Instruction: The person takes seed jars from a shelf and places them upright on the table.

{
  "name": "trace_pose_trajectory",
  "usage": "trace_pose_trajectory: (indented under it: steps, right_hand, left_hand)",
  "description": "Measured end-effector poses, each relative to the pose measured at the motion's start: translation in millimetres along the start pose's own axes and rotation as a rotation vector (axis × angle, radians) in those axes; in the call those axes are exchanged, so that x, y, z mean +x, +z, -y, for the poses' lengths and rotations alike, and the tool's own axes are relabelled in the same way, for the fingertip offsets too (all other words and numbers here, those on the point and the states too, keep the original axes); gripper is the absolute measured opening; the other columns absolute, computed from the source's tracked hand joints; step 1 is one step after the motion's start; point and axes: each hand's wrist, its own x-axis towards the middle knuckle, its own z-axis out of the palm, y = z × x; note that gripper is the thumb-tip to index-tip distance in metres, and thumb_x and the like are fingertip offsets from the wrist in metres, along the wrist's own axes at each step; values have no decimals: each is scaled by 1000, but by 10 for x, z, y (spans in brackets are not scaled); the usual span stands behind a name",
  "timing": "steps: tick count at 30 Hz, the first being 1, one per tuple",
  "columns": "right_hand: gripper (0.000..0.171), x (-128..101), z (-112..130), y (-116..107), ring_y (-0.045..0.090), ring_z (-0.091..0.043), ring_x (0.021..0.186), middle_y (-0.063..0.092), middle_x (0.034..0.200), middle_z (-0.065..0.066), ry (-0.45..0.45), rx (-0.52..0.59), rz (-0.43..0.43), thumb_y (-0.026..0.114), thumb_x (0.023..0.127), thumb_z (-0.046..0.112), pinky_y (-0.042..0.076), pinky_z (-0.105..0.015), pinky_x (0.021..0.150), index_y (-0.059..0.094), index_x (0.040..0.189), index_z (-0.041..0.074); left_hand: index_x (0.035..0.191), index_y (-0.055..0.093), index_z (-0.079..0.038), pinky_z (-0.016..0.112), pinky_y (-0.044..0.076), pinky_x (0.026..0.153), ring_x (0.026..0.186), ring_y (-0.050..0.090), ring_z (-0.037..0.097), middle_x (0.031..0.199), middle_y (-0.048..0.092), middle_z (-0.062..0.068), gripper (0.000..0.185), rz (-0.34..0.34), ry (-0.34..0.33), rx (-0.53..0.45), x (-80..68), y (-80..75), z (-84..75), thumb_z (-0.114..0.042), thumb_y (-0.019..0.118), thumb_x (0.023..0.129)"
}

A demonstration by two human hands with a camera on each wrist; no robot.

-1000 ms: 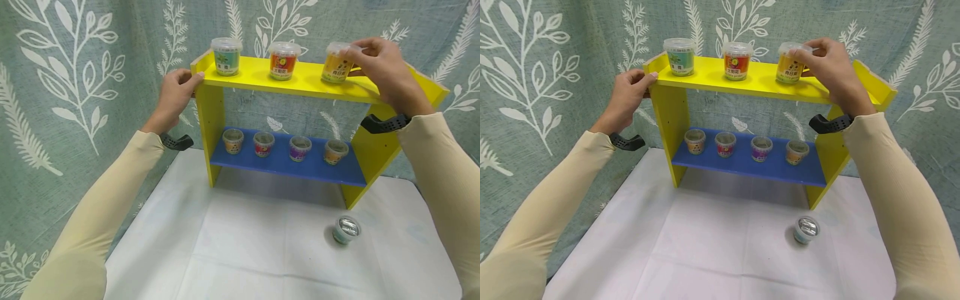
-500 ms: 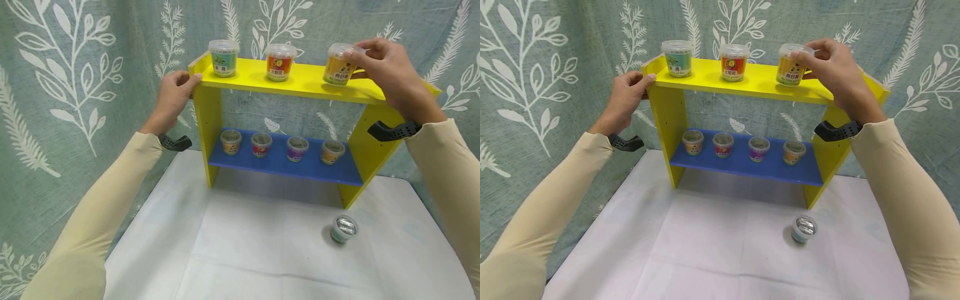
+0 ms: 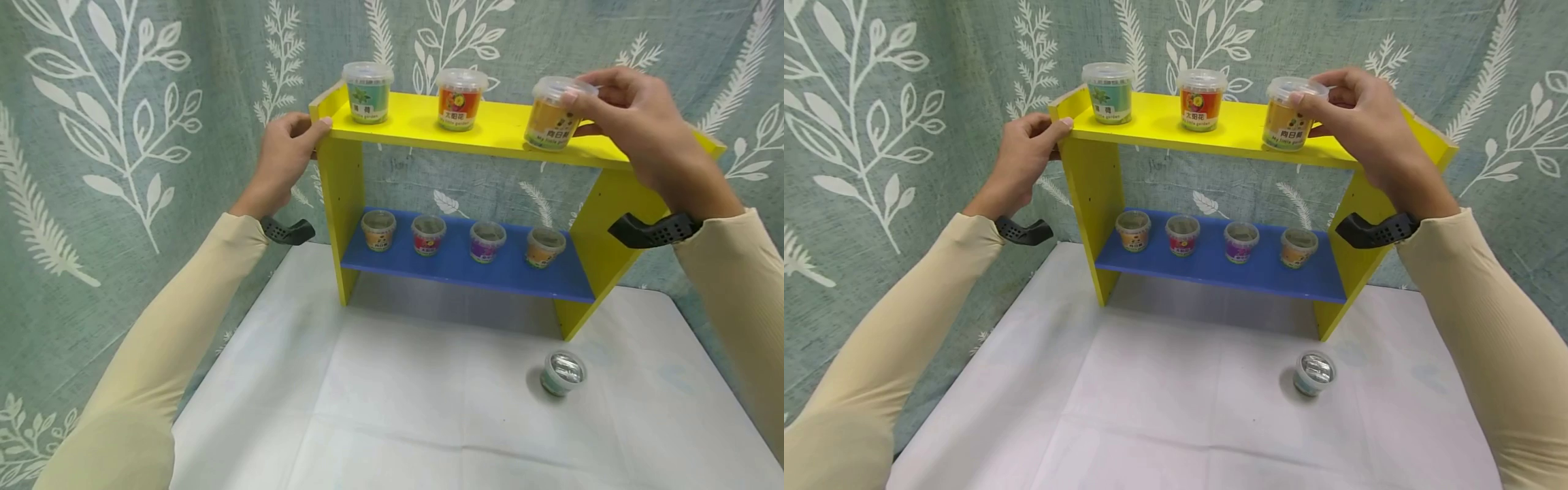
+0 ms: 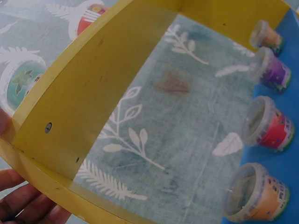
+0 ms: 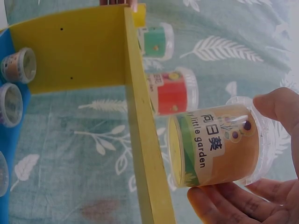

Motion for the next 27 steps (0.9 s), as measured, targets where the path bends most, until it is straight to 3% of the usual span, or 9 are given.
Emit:
trace_pose_trajectory:
  steps: [15,27]
  right_hand:
    - [54,-173,13,31,63,-22,110,57,138,-8,9,-19,7,70,100,29,48,-18,92,50,148,15]
    - [49,-331,4,16,62,-23,110,59,134,-8,-52,0,4,69,101,22,53,-15,86,53,146,11]
  left_hand:
    - [130,65,-9,32,51,91,103,62,19,116,64,3,45,0,2,-5,-4,2,2,-43,66,100]
    - [125,66,-9,31,52,89,100,62,18,112,63,2,41,-6,3,-15,5,0,10,-42,67,100]
